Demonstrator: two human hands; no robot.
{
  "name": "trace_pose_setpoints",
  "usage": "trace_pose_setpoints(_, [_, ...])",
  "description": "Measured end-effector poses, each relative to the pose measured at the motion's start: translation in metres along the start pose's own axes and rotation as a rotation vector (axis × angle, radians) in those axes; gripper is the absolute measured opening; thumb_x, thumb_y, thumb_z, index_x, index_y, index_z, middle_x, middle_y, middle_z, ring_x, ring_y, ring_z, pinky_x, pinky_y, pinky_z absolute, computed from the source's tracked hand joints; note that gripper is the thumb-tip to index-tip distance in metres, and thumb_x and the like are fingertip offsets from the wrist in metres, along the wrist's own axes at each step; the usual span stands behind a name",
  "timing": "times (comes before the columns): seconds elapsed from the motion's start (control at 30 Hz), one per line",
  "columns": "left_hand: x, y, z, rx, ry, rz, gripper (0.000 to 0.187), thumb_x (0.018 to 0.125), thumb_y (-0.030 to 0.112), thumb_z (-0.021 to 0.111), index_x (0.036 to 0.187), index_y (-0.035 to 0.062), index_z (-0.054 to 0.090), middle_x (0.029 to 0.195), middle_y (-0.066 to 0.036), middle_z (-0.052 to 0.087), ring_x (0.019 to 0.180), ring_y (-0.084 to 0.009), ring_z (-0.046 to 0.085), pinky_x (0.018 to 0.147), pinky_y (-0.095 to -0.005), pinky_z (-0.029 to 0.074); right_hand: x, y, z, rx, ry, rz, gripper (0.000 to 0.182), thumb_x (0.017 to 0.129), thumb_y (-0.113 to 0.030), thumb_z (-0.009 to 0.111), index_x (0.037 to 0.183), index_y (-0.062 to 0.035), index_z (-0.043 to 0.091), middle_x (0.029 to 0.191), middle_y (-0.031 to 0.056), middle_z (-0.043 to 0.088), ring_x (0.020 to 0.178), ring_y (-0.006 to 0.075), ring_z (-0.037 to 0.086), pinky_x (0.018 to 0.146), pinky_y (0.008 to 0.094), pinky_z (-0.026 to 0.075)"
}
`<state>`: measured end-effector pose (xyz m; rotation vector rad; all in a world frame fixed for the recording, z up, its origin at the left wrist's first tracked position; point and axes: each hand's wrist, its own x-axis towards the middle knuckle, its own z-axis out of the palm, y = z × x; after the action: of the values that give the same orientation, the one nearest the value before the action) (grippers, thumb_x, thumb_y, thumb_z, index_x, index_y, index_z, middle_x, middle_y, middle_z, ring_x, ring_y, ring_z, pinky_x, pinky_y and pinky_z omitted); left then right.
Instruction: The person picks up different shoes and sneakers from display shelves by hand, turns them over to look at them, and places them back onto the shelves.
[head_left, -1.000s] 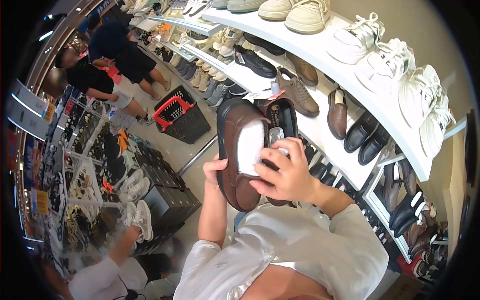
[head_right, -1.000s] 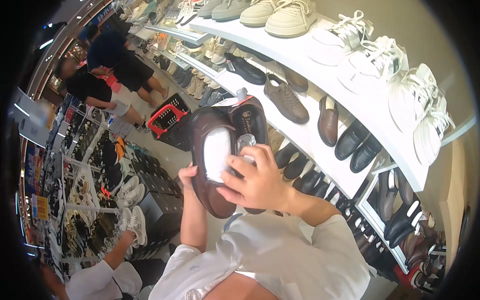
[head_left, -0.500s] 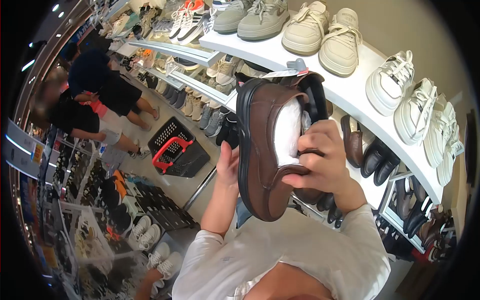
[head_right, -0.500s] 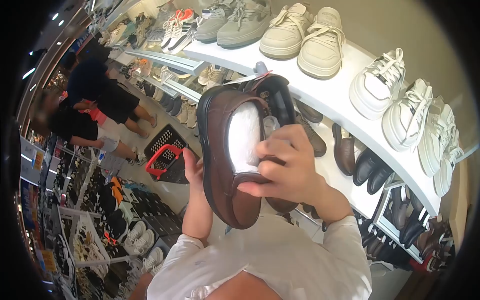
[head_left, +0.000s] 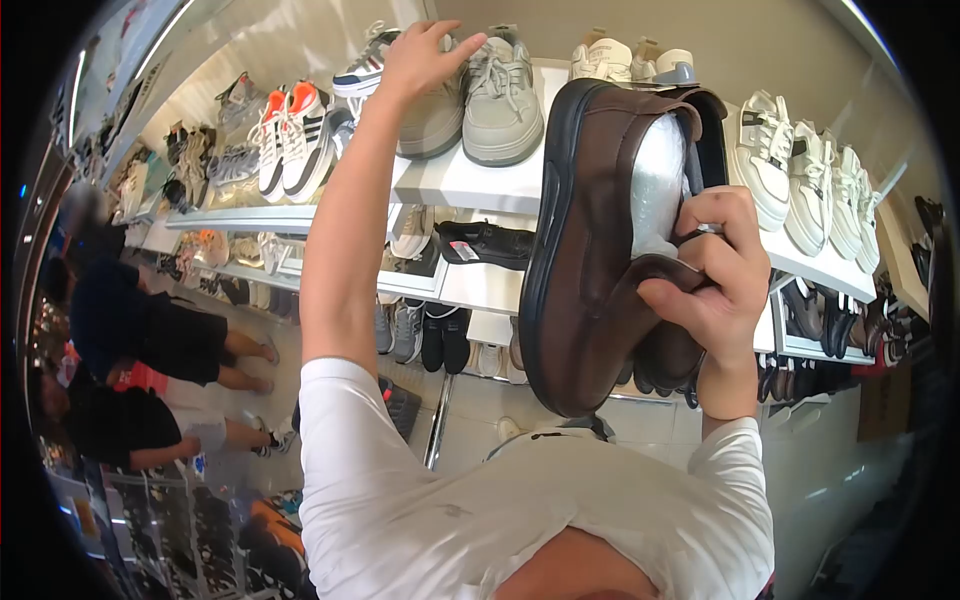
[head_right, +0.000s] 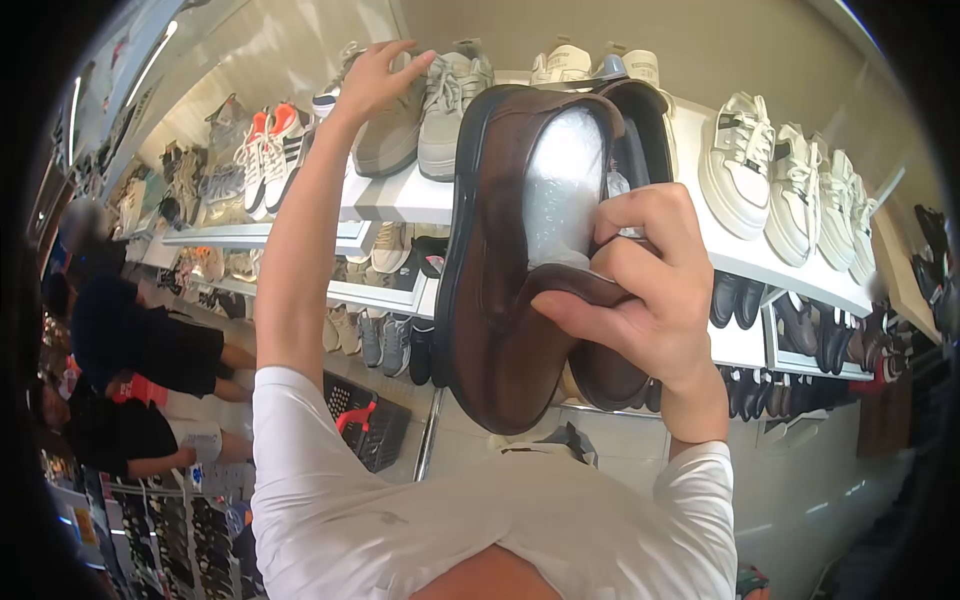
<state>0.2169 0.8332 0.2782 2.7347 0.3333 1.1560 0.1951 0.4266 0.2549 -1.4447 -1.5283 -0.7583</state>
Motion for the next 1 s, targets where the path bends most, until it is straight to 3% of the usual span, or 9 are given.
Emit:
trace_pose_setpoints(0.17, [0.027,0.001,0.027,0.104,-0.129,-0.033,0.072,0.082,0.078,0.043,0.118,0.0215,0.071,0.131,-0.012,0.059,0.126,-0.0359,0.05,0.108,-0.0619,0.026,-0.005,0.002,-0.005,-0.132,-0.049,0.072,0.043,0.055,-0.025,0.088,0.063,-0.0051,0.05,0.086,0.0074,0.056,0.079,0.0259,0.05,0.066,0.0352,0.042])
trace_pose_setpoints(0.23, [0.037,0.01,0.02,0.225,-0.288,0.006,0.068,0.086,0.074,0.041,0.108,0.0192,0.075,0.119,-0.013,0.065,0.121,-0.0365,0.053,0.108,-0.0615,0.026,-0.009,0.0,-0.004,-0.142,-0.052,0.102,0.042,0.056,-0.024,0.087,0.063,-0.0042,0.051,0.086,0.0075,0.056,0.08,0.026,0.051,0.067,0.0351,0.042])
trace_pose_setpoints(0.27, [0.044,0.016,0.012,0.196,-0.425,0.003,0.071,0.088,0.072,0.039,0.11,0.0138,0.073,0.117,-0.014,0.066,0.118,-0.0321,0.057,0.108,-0.0492,0.035,-0.01,-0.002,-0.003,-0.166,-0.055,0.136,0.041,0.057,-0.024,0.086,0.063,-0.0038,0.051,0.086,0.0076,0.056,0.08,0.0262,0.05,0.068,0.0351,0.042])
trace_pose_setpoints(0.37, [0.053,-0.006,0.046,0.203,-0.327,0.09,0.067,0.09,0.069,0.039,0.102,0.0149,0.076,0.101,-0.012,0.071,0.103,-0.0336,0.063,0.1,-0.0485,0.043,-0.008,-0.004,-0.006,-0.201,-0.046,0.151,0.041,0.057,-0.023,0.086,0.063,-0.0032,0.051,0.085,0.0075,0.055,0.08,0.0263,0.05,0.069,0.035,0.042])
trace_pose_setpoints(0.43, [0.052,-0.001,0.035,0.22,-0.466,0.066,0.065,0.091,0.066,0.04,0.102,0.0129,0.076,0.106,-0.012,0.07,0.107,-0.0321,0.061,0.094,-0.0449,0.049,-0.007,-0.003,-0.009,-0.205,-0.042,0.151,0.04,0.058,-0.023,0.085,0.063,-0.003,0.051,0.085,0.0075,0.055,0.08,0.0262,0.049,0.069,0.035,0.042])
trace_pose_setpoints(0.53, [0.035,0.005,0.028,0.276,-0.16,0.245,0.065,0.094,0.061,0.04,0.096,0.0059,0.074,0.11,-0.014,0.069,0.114,-0.0312,0.058,0.094,-0.0436,0.049,-0.003,-0.001,-0.012,-0.19,-0.04,0.182,0.039,0.058,-0.02,0.085,0.063,-0.0028,0.05,0.085,0.0071,0.054,0.08,0.0254,0.049,0.069,0.0338,0.041])
trace_pose_setpoints(0.67, [0.044,0.012,0.028,0.284,-0.371,-0.061,0.065,0.095,0.056,0.038,0.092,0.0027,0.074,0.107,-0.022,0.067,0.106,-0.0364,0.062,0.092,-0.0451,0.05,0.007,-0.001,-0.006,-0.183,-0.026,0.221,0.038,0.061,-0.019,0.084,0.064,-0.0027,0.05,0.085,0.0067,0.055,0.08,0.0238,0.05,0.069,0.0319,0.041])
trace_pose_setpoints(0.77, [0.048,0.006,0.031,0.316,-0.344,-0.031,0.061,0.094,0.055,0.038,0.096,0.0063,0.075,0.102,-0.019,0.07,0.102,-0.0363,0.064,0.09,-0.0439,0.051,0.013,0.002,-0.004,-0.189,-0.002,0.259,0.037,0.063,-0.018,0.084,0.065,-0.0026,0.05,0.084,0.0064,0.055,0.08,0.0231,0.05,0.069,0.0312,0.041])
trace_pose_setpoints(1.0, [0.014,-0.026,-0.043,-0.11,0.286,0.349,0.046,0.099,0.035,0.047,0.075,0.0,0.066,0.079,-0.009,0.063,0.083,-0.028,0.053,0.068,-0.0413,0.045,0.035,0.011,-0.012,-0.116,0.081,0.358,0.032,0.076,-0.016,0.078,0.066,0.0,0.053,0.085,0.0046,0.055,0.079,0.0149,0.052,0.073,0.0259,0.04])
